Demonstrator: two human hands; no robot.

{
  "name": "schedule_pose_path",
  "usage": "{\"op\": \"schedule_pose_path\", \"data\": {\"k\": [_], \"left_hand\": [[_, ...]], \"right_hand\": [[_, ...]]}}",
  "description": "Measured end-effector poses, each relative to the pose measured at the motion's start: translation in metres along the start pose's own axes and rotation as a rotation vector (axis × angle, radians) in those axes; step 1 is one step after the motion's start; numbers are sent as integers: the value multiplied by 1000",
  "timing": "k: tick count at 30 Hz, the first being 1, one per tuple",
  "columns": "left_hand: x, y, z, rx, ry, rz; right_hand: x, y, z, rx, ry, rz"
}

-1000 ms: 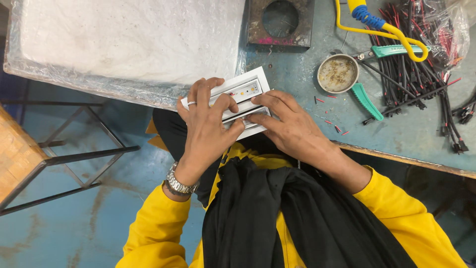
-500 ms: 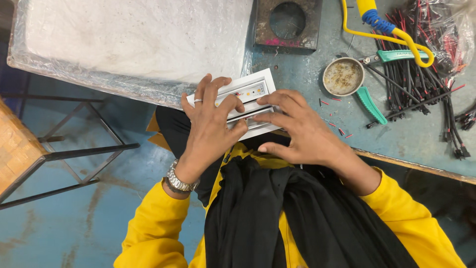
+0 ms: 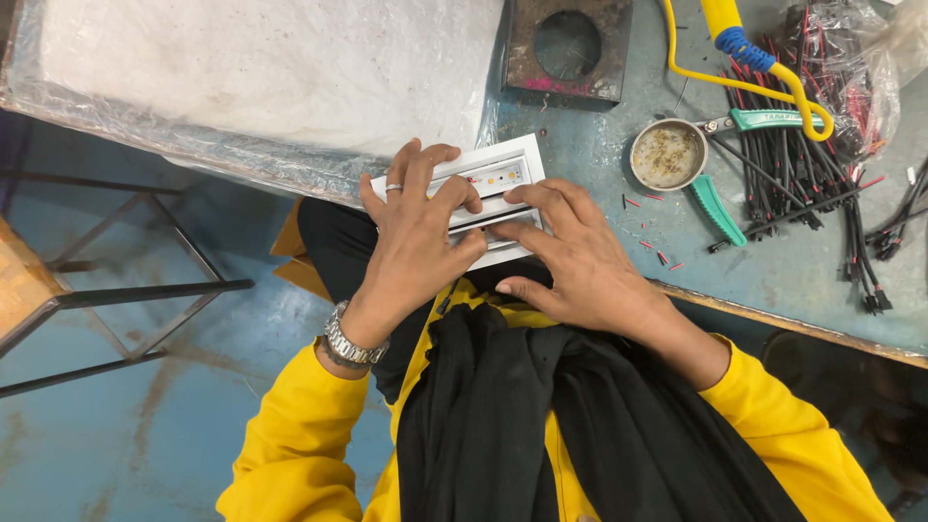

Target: The person holds a white LED fixture and uses a soldering iron to attach wires to the LED strips. They dip the soldering iron tip into a small container, then solder the connections on the fixture while holding it steady.

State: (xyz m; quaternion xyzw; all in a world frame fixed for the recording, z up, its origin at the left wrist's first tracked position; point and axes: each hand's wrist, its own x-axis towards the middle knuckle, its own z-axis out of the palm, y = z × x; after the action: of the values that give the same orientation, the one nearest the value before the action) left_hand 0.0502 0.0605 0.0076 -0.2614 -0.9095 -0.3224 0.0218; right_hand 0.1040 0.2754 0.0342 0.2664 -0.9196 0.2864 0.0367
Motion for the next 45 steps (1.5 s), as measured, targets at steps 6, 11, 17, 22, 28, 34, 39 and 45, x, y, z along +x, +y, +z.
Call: {"op": "schedule_pose_path", "data": {"k": [6, 11, 17, 22, 28, 34, 39, 45], "left_hand": [[1, -1, 0, 0, 1, 10], [1, 1, 2, 23, 16, 2], [4, 4, 5, 32, 8, -29], [2, -11, -10, -77, -74, 81], [2, -17, -10, -107, -88, 106], [2, -19, -12, -111, -93, 128], [4, -20, -13, -119, -94, 126], [2, -20, -16, -168, -95, 141]], "right_hand": [[0, 0, 0, 21, -27, 28], [0, 3, 0, 41, -33, 26], [1, 7, 1, 53, -36, 27], [1, 11, 2, 75, -37, 34], [2, 11, 8, 78, -29, 29], [2, 11, 9, 110, -25, 40], [1, 10, 7, 133, -19, 70], [0, 2, 9, 59, 5, 19]]}}
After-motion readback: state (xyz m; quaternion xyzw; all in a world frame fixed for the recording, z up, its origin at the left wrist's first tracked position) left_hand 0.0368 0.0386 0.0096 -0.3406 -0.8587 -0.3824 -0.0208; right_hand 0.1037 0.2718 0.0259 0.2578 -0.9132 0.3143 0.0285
